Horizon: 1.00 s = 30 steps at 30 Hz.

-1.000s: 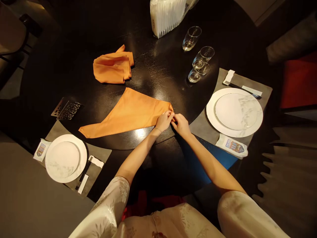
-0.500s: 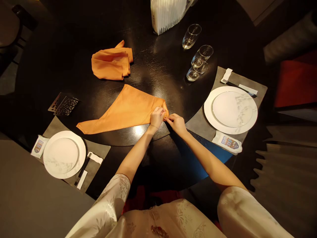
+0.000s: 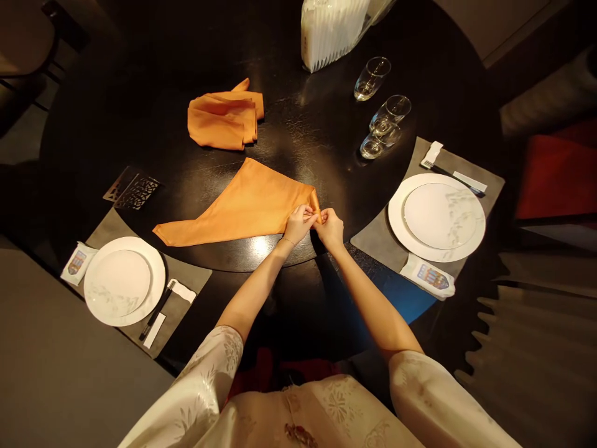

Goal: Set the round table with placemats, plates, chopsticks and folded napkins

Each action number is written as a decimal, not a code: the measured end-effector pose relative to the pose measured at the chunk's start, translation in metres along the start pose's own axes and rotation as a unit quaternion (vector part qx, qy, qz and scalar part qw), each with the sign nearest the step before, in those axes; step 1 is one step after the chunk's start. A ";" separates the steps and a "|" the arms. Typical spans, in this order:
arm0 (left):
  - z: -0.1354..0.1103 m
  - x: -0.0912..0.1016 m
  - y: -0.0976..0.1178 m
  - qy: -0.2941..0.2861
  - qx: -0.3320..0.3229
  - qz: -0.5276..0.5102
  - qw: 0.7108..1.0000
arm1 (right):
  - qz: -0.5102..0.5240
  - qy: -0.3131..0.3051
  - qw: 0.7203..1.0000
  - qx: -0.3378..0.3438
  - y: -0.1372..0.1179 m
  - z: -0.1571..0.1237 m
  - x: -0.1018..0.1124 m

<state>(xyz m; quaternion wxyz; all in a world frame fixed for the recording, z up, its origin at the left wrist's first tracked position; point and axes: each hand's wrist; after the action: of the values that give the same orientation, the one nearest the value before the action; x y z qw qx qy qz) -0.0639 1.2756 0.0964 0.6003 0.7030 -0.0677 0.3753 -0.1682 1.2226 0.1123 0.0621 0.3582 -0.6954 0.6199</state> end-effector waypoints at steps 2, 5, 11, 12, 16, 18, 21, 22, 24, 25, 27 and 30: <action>0.000 0.005 0.000 0.006 -0.002 0.030 1.000 | -0.058 0.006 0.997 0.049 -0.006 -0.007 -0.003; 0.001 0.015 0.001 -0.022 0.026 0.082 0.996 | -0.137 0.015 0.986 0.095 -0.012 -0.021 -0.008; 0.000 0.034 0.001 -0.096 0.113 0.122 0.981 | -0.140 -0.023 0.970 0.198 -0.005 -0.046 -0.019; -0.001 0.036 0.000 -0.081 0.112 0.123 0.983 | -0.116 -0.025 0.972 0.204 -0.003 -0.047 -0.020; -0.005 0.040 -0.009 -0.039 0.082 0.109 0.990 | 0.032 -0.038 0.993 0.110 0.004 -0.040 -0.017; -0.007 0.041 -0.013 -0.053 0.049 0.090 0.993 | 0.088 -0.061 0.994 0.029 0.005 -0.030 -0.015; -0.009 0.042 -0.015 -0.080 0.039 0.066 0.994 | 0.099 -0.069 0.991 -0.061 0.003 -0.016 -0.013; -0.010 0.043 -0.015 -0.088 0.047 0.059 0.993 | 0.082 -0.061 0.992 -0.075 0.001 -0.012 -0.012; -0.012 0.044 -0.015 -0.097 0.058 0.052 0.992 | 0.018 -0.053 0.995 -0.079 -0.006 -0.008 -0.013; -0.014 0.044 -0.015 -0.093 0.056 0.051 0.993 | -0.024 -0.060 0.995 -0.076 -0.010 -0.007 -0.014; -0.016 0.045 -0.017 -0.079 0.055 0.051 0.994 | -0.106 -0.082 0.989 -0.067 -0.021 -0.007 -0.019; -0.018 0.047 -0.020 -0.072 0.088 0.024 0.993 | -0.186 -0.089 0.977 -0.044 -0.038 -0.013 -0.030</action>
<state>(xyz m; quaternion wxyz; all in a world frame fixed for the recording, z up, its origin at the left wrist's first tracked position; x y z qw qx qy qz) -0.0277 1.3136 0.1086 0.5202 0.7767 -0.0941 0.3424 -0.1291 1.2483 0.1307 0.1299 0.5322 -0.6456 0.5320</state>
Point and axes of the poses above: each hand's wrist, its own z-axis towards the middle knuckle, its own x-axis out of the back of the hand, y = z × x, and after that the axes turned 10 degrees about z, right-handed
